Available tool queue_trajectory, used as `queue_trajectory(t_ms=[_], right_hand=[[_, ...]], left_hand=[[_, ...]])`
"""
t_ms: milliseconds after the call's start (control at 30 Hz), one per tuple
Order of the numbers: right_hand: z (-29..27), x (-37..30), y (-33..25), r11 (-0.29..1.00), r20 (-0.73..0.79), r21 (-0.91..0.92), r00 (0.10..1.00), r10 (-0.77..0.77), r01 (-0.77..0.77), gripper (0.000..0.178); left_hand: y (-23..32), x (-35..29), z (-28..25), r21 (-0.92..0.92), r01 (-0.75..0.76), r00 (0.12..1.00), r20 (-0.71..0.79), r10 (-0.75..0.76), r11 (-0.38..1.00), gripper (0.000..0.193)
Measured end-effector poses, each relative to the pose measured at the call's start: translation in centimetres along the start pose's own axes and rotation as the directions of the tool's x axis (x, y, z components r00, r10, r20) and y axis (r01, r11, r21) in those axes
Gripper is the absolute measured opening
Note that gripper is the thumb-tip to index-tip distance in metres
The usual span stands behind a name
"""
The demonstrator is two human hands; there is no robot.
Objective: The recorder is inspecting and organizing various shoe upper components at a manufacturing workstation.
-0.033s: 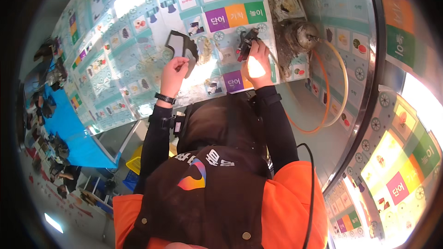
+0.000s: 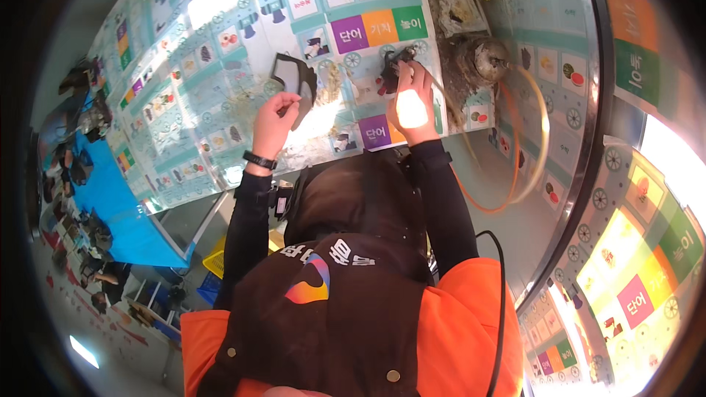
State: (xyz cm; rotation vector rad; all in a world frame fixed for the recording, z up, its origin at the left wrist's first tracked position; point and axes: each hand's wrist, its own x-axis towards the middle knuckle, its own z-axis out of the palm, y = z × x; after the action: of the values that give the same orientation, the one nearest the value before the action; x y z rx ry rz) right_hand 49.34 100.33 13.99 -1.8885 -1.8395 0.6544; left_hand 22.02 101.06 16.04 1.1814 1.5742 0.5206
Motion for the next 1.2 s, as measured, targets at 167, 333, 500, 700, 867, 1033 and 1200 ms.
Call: queue_trajectory(t_ms=[167, 333, 500, 700, 867, 1033, 1200], right_hand=[[-7.4, 2.4, -9.8, 0.762, 0.125, 0.526, 0.852, -0.508, 0.378, 0.056], [-10.5, 1.6, -13.1, 0.680, 0.139, 0.610, 0.789, -0.598, 0.407, 0.027], [-13.2, -0.3, -15.7, 0.609, 0.014, 0.648, 0.792, -0.610, 0.458, 0.019], [-16.2, -2.0, -18.7, 0.580, -0.078, 0.624, 0.780, -0.621, 0.524, 0.017], [-16.4, -3.6, -21.1, 0.632, -0.086, 0.614, 0.836, -0.542, 0.473, 0.017], [-16.6, -4.5, -23.4, 0.636, -0.120, 0.599, 0.841, -0.528, 0.486, 0.014], [-17.0, -5.3, -25.1, 0.647, -0.142, 0.569, 0.835, -0.531, 0.508, 0.012]], left_hand=[[8.2, -4.8, -5.3, -0.067, -0.068, 0.977, 0.199, 0.080, 0.995, 0.010], [16.4, -10.1, -6.5, 0.043, -0.106, 0.981, 0.167, 0.098, 0.993, 0.010], [18.7, -13.6, -6.4, -0.157, -0.337, 0.941, -0.023, 0.338, 0.928, 0.014], [19.4, -15.2, -8.5, -0.215, -0.243, 0.941, 0.183, 0.283, 0.946, 0.016], [19.6, -17.0, -10.3, -0.247, -0.251, 0.941, 0.166, 0.296, 0.936, 0.019], [19.9, -18.7, -11.5, -0.237, -0.313, 0.937, 0.082, 0.340, 0.920, 0.018], [20.0, -20.0, -12.7, -0.137, -0.454, 0.883, 0.060, 0.465, 0.880, 0.015]])
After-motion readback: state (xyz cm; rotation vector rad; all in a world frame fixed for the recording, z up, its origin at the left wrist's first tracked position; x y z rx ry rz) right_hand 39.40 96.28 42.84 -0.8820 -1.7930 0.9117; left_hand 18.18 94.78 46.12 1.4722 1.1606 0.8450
